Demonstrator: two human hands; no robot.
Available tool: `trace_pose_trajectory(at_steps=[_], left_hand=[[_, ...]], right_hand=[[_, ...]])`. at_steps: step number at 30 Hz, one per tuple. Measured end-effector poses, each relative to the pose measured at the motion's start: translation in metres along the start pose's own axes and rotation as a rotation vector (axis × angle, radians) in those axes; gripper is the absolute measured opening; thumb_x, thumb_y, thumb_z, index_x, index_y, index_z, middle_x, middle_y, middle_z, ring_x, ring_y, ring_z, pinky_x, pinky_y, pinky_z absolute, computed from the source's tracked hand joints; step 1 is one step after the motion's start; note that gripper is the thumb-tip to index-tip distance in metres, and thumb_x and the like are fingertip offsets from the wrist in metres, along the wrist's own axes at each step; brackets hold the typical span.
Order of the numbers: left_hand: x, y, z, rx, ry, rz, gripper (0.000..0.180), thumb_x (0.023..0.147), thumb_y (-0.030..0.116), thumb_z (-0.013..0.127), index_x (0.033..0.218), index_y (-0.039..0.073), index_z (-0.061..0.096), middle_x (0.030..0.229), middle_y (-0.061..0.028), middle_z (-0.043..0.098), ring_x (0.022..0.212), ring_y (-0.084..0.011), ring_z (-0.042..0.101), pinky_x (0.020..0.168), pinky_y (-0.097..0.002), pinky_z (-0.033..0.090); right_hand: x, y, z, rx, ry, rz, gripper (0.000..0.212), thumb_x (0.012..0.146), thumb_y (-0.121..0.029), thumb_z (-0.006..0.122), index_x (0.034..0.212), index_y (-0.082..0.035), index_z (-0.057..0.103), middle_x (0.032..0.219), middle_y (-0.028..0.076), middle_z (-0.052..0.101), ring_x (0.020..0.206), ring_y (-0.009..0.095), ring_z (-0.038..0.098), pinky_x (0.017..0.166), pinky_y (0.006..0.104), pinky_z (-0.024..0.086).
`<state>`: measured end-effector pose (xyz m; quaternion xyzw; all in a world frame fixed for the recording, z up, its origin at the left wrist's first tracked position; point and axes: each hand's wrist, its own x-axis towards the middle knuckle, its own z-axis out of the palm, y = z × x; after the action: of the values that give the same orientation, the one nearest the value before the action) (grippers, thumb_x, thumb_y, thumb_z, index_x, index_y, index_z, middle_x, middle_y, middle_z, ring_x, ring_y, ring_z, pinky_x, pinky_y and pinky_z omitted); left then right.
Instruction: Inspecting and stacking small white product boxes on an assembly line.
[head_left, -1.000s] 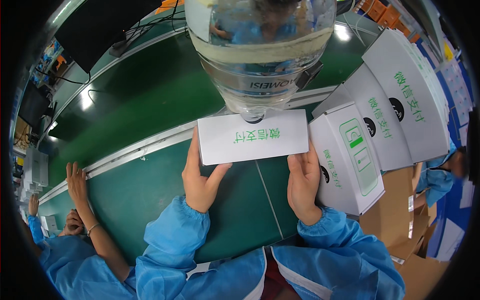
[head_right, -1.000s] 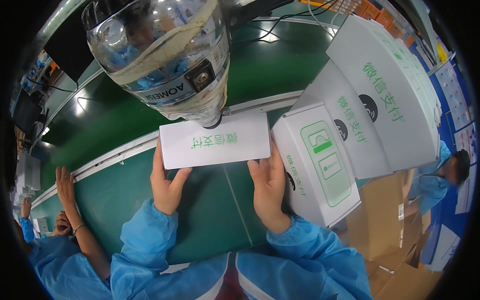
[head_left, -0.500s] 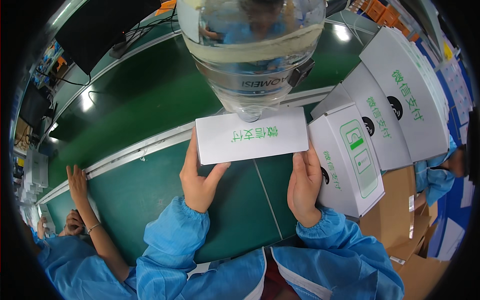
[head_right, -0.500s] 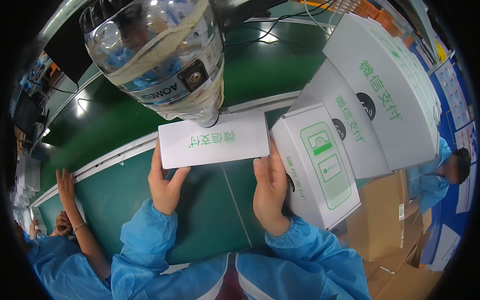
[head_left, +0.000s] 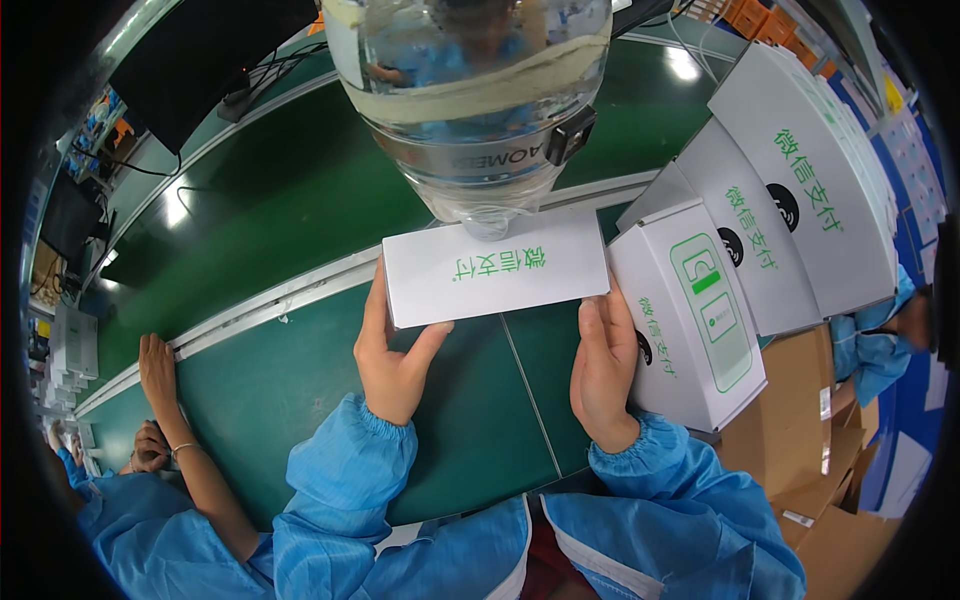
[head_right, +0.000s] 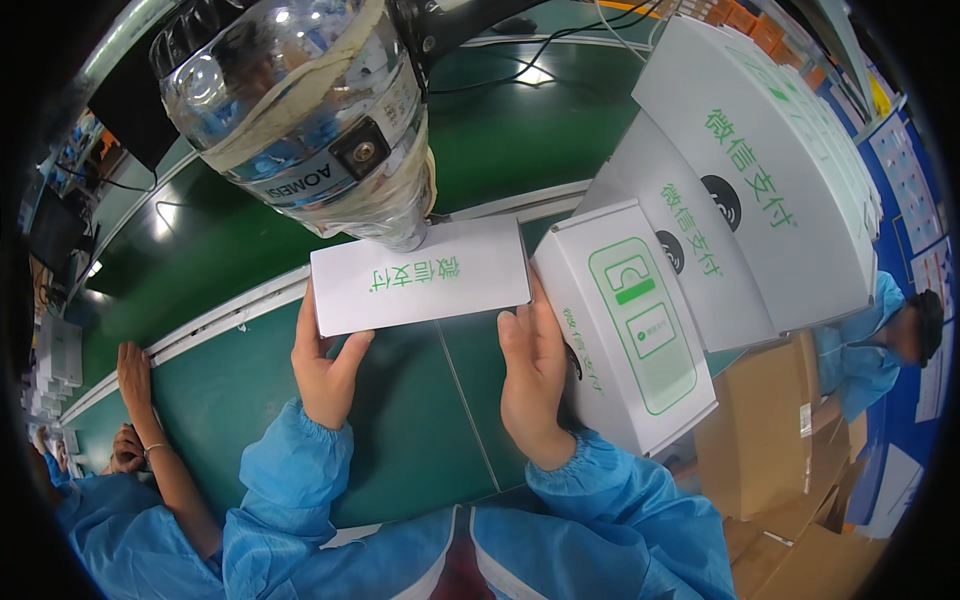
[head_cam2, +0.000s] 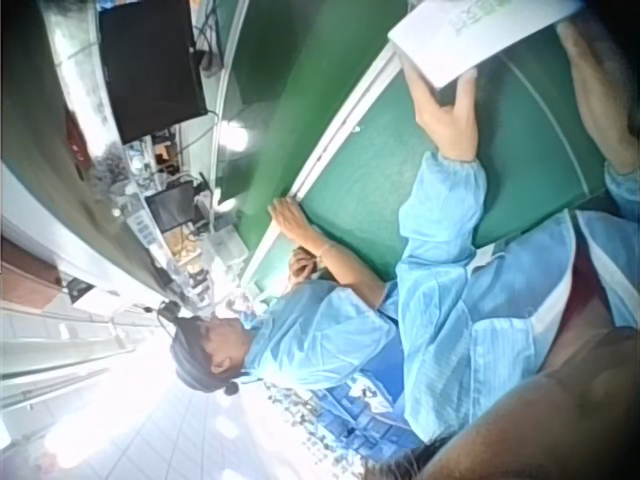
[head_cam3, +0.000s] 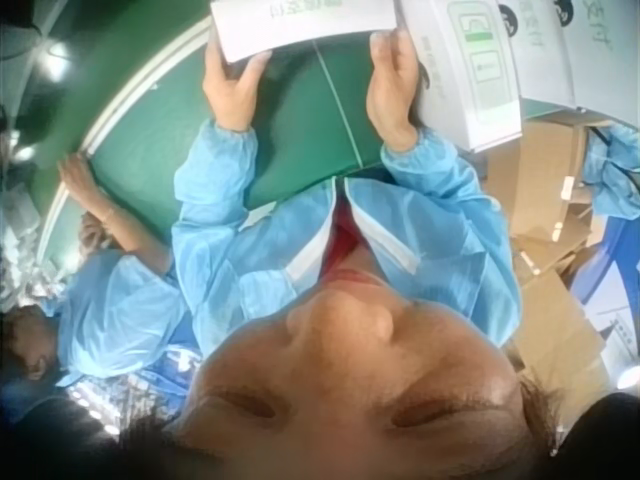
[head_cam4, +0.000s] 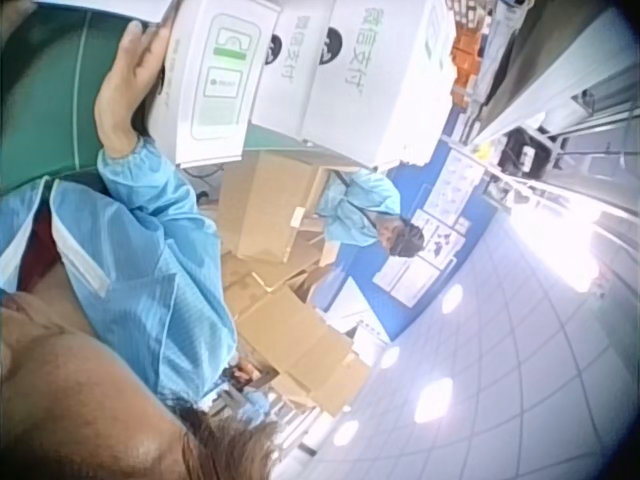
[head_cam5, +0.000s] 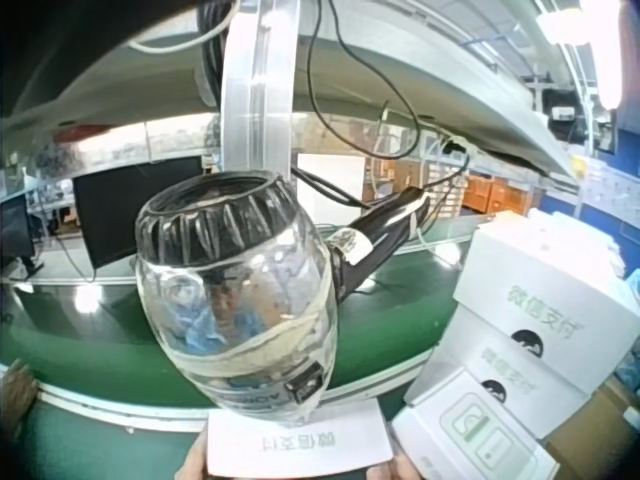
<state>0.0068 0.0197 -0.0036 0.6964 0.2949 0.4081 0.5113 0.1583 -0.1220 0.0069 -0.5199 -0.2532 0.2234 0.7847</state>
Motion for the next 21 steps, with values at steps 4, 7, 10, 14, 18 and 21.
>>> trace_pose_trajectory(at_steps=[4, 7, 10, 14, 18, 21], left_hand=[[0.0009, 0.0003, -0.0003, 0.003, 0.010, -0.015, 0.081, 0.082, 0.000, 0.075, 0.152, -0.003, 0.033, 0.141, -0.0205, 0.055, 0.126, -0.0276, 0.058, 0.107, -0.0381, 0.045], [0.0006, 0.0006, -0.0004, 0.005, 0.012, -0.024, 0.082, 0.082, 0.000, 0.075, 0.152, -0.002, 0.034, 0.140, -0.0205, 0.055, 0.126, -0.0277, 0.058, 0.107, -0.0380, 0.045], [0.0004, 0.0037, -0.0001, -0.009, 0.006, -0.040, 0.082, 0.082, -0.001, 0.075, 0.153, -0.002, 0.033, 0.141, -0.0206, 0.055, 0.126, -0.0281, 0.058, 0.108, -0.0383, 0.044], [-0.0006, 0.0004, -0.0015, 0.000, 0.005, -0.026, 0.083, 0.081, -0.001, 0.075, 0.153, -0.002, 0.033, 0.141, -0.0211, 0.055, 0.127, -0.0284, 0.057, 0.108, -0.0386, 0.044], [-0.0005, -0.0003, -0.0015, -0.009, 0.004, -0.027, 0.084, 0.081, -0.001, 0.075, 0.153, -0.003, 0.033, 0.142, -0.0213, 0.054, 0.128, -0.0284, 0.057, 0.108, -0.0387, 0.043], [-0.0004, 0.0004, -0.0013, -0.012, 0.001, -0.027, 0.084, 0.081, -0.001, 0.075, 0.153, -0.003, 0.033, 0.142, -0.0214, 0.054, 0.128, -0.0284, 0.057, 0.109, -0.0386, 0.043]], right_hand=[[0.0013, 0.0003, -0.0015, 0.005, 0.002, 0.019, 0.056, 0.104, -0.007, 0.046, 0.154, 0.008, 0.023, 0.159, 0.017, 0.031, 0.147, 0.023, 0.030, 0.120, 0.0338, 0.023], [0.0010, 0.0006, -0.0015, 0.009, -0.011, 0.008, 0.057, 0.104, -0.007, 0.045, 0.154, 0.007, 0.022, 0.160, 0.017, 0.030, 0.148, 0.023, 0.028, 0.120, 0.0342, 0.021], [0.0006, 0.0015, -0.0029, 0.013, -0.024, 0.004, 0.057, 0.104, -0.006, 0.045, 0.154, 0.007, 0.022, 0.160, 0.017, 0.029, 0.148, 0.024, 0.028, 0.120, 0.0344, 0.021], [0.0006, 0.0016, -0.0024, 0.023, -0.028, 0.003, 0.057, 0.104, -0.006, 0.044, 0.155, 0.007, 0.021, 0.160, 0.017, 0.028, 0.149, 0.024, 0.027, 0.121, 0.0346, 0.020], [-0.0006, 0.0002, -0.0014, 0.019, -0.019, 0.006, 0.057, 0.104, -0.005, 0.044, 0.155, 0.007, 0.021, 0.161, 0.017, 0.028, 0.149, 0.024, 0.027, 0.121, 0.0349, 0.020], [-0.0007, -0.0001, -0.0010, 0.027, -0.011, 0.018, 0.057, 0.104, -0.005, 0.043, 0.155, 0.007, 0.020, 0.161, 0.017, 0.028, 0.149, 0.024, 0.027, 0.121, 0.0350, 0.020]])
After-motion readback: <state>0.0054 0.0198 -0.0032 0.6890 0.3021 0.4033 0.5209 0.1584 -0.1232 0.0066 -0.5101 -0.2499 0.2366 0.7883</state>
